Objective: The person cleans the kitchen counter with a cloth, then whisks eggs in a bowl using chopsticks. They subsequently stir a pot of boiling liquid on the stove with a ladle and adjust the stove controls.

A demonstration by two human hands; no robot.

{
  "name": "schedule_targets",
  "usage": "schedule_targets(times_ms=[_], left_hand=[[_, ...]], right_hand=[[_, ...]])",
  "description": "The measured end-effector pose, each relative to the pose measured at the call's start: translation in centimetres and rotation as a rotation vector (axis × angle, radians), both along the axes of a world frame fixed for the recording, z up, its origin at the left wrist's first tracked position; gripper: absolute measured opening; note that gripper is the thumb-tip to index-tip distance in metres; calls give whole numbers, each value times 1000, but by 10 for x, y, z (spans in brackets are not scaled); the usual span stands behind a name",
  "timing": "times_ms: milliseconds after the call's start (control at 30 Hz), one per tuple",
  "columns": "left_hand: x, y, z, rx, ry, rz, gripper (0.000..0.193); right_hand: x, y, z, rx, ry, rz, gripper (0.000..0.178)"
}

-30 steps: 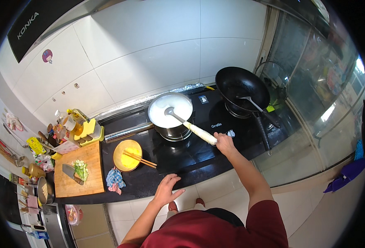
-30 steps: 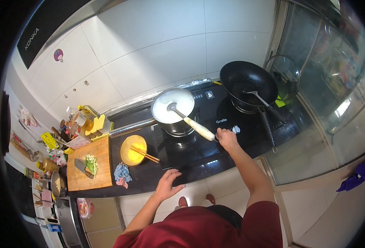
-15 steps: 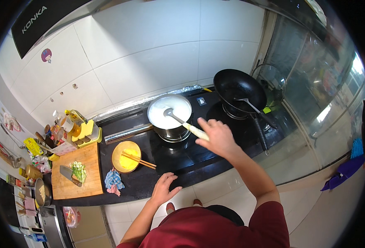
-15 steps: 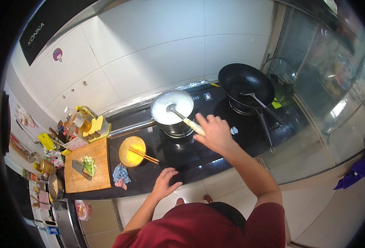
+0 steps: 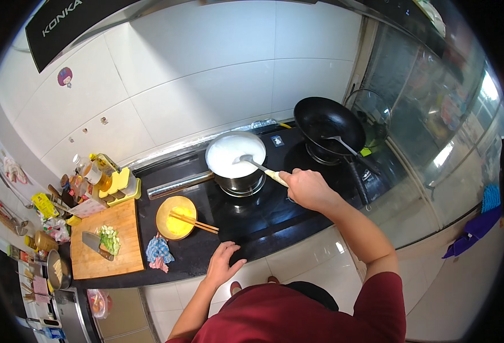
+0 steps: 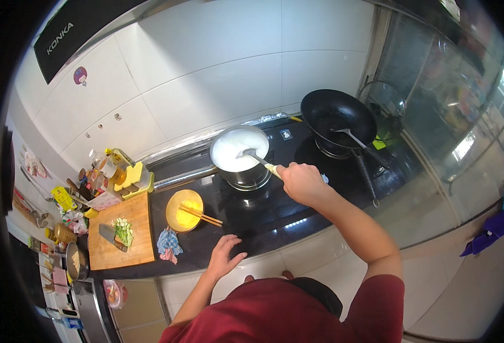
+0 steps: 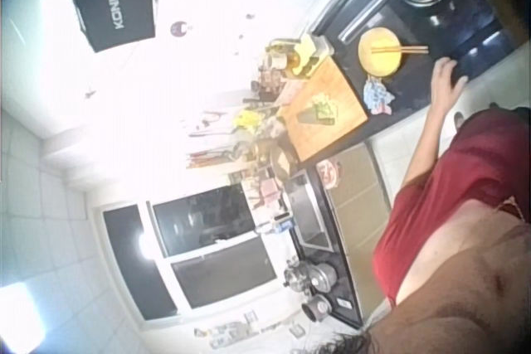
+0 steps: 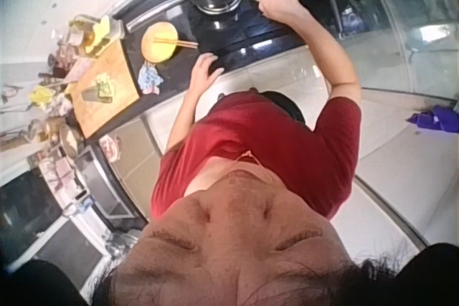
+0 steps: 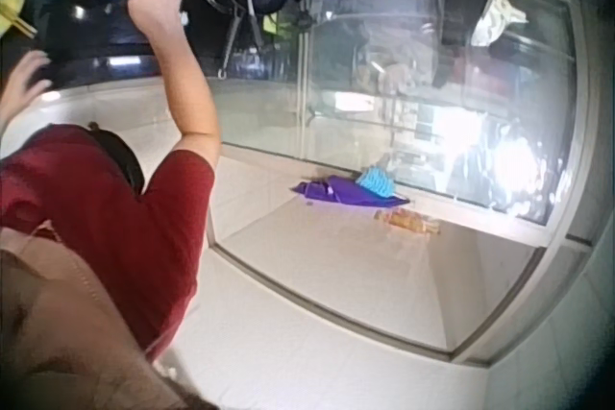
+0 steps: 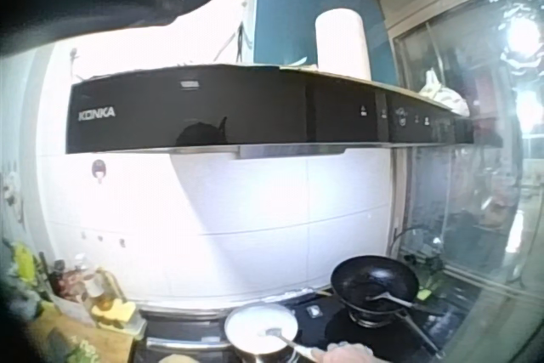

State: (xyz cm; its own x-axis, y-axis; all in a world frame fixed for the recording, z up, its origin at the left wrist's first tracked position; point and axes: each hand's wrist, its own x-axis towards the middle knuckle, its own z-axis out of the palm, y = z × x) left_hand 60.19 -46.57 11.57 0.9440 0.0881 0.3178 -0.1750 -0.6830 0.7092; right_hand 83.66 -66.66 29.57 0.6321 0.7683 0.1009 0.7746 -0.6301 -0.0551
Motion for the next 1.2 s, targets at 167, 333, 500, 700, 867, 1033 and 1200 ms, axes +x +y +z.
schedule_targets(times_ms=[167,333,500,700,867,1033,1200], left_hand=[[-4,1,2,-9,-5,19,41],[-7,7,8,-25,-3,43,40],[-17,15,6,2,2,63,40],[-23,20,8,-31,-13,89,38],[-22,26,3,-69,-33,109,35],[-23,32,-5,-125,-53,147,31],[-21,35,-5,-148,-42,151,29]], right_hand=[[-8,0,23,-36,123,24,25],[-15,11,8,-43,83,21,43],[-15,32,-15,-4,-8,50,43],[-1,50,-48,36,-164,11,44],[8,43,-51,46,-198,-35,37],[2,27,-22,-22,-26,-93,43],[-12,17,7,-46,84,-50,43]])
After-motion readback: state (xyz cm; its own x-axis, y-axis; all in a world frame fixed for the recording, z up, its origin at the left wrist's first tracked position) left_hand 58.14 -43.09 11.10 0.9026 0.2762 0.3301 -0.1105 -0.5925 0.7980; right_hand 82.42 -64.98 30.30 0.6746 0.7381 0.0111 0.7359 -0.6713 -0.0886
